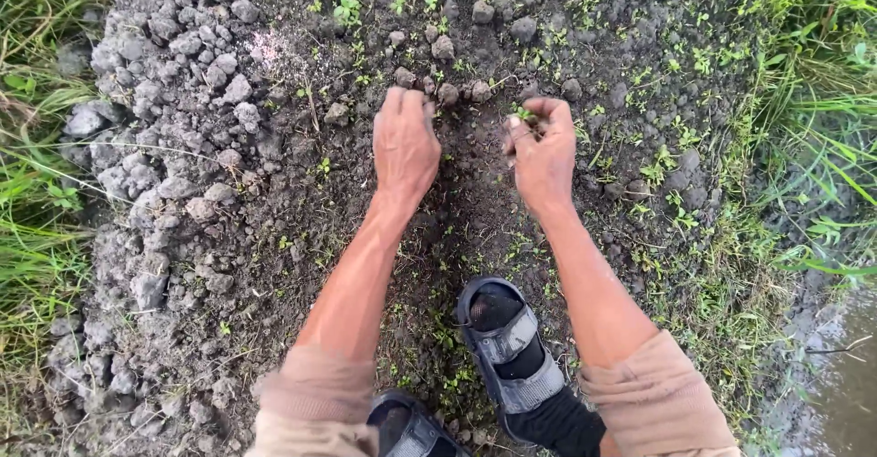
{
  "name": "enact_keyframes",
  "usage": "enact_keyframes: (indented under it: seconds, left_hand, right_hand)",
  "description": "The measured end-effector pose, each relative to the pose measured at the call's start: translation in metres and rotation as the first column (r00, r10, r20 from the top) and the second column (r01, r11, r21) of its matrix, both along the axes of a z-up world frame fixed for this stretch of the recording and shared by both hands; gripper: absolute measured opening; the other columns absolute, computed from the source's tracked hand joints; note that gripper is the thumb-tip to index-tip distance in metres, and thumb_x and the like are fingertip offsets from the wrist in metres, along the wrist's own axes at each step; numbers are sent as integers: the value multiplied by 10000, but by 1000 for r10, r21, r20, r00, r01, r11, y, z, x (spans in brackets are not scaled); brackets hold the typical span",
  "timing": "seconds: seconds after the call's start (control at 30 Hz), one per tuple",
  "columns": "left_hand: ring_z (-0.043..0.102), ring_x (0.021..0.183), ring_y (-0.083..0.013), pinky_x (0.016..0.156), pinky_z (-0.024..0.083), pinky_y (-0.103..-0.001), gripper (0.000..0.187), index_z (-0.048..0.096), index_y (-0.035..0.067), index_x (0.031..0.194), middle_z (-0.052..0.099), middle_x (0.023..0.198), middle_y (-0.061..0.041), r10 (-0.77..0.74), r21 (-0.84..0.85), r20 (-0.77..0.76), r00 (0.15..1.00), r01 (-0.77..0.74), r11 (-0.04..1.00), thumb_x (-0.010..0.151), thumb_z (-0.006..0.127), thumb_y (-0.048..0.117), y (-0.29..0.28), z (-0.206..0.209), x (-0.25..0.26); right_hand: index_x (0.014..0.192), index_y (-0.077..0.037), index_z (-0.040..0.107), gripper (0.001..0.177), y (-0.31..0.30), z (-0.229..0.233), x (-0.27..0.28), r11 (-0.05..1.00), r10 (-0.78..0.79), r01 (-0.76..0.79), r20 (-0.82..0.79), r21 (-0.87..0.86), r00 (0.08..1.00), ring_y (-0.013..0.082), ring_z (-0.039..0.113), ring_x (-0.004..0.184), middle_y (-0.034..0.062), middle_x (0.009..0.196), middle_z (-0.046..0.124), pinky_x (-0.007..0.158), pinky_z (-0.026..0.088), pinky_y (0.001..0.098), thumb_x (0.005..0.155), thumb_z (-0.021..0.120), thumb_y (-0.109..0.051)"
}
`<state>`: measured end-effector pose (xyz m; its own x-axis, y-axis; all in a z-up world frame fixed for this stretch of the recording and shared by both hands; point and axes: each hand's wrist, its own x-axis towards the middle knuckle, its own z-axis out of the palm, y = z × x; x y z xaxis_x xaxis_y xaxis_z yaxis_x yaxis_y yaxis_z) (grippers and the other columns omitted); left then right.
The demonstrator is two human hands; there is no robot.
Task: Plant seeds or small seedlings into the prepared soil on a garden bank.
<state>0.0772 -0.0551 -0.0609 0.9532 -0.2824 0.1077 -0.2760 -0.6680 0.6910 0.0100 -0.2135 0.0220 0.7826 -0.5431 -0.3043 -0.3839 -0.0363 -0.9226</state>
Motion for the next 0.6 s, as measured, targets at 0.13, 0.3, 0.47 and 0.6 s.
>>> enact_keyframes:
  seconds: [0.13, 0.3, 0.47, 0.6]
  left_hand:
    - [516, 778, -204, 662, 496, -359, 93, 526, -5, 1037, 512, 988, -131, 25, -89, -8, 1000, -26, 996, 1075, 520, 79, 32, -2, -20]
    - [560, 720, -194, 561, 545, -308, 133, 495, -16, 1009, 523, 962, -128, 30, -62, -202, 979, -44, 997, 1089, 540, 79, 73, 24, -49]
    - [622, 837, -206, 654, 578, -303, 134, 543, -18, 1181, 598, 1052, -148, 114, -99, -41, 993, -118, 988, 1073, 541, 61, 110, 41, -73]
    - [645, 906, -240, 731, 582, -355, 225, 580, -18, 1262, 632, 1082, -159, 261, -70, -134, 956, -272, 960, 1044, 527, -11, 137, 47, -98]
  right_hand:
    - [1159, -94, 618, 187, 2, -41, 8, 945, 111, -181, -254, -271, 961, 120, 624, 670, 82, 977, 683, 532, 531, 260, 975, 595, -70]
    - [958, 19, 648, 123, 18, -62, 24, 653, 208, -273, -180, -706, 961, 274, 655, 810, 163, 972, 677, 710, 542, 442, 956, 716, -84]
    - [947, -12, 622, 56, -4, -79, 14, 755, 307, -319, -122, -573, 944, 208, 695, 868, 108, 978, 704, 755, 590, 373, 989, 602, 18]
    - [1008, -10, 635, 201, 1, -67, -8, 614, 655, -606, -102, -506, 749, 204, 688, 868, 116, 965, 681, 776, 618, 360, 951, 506, 132]
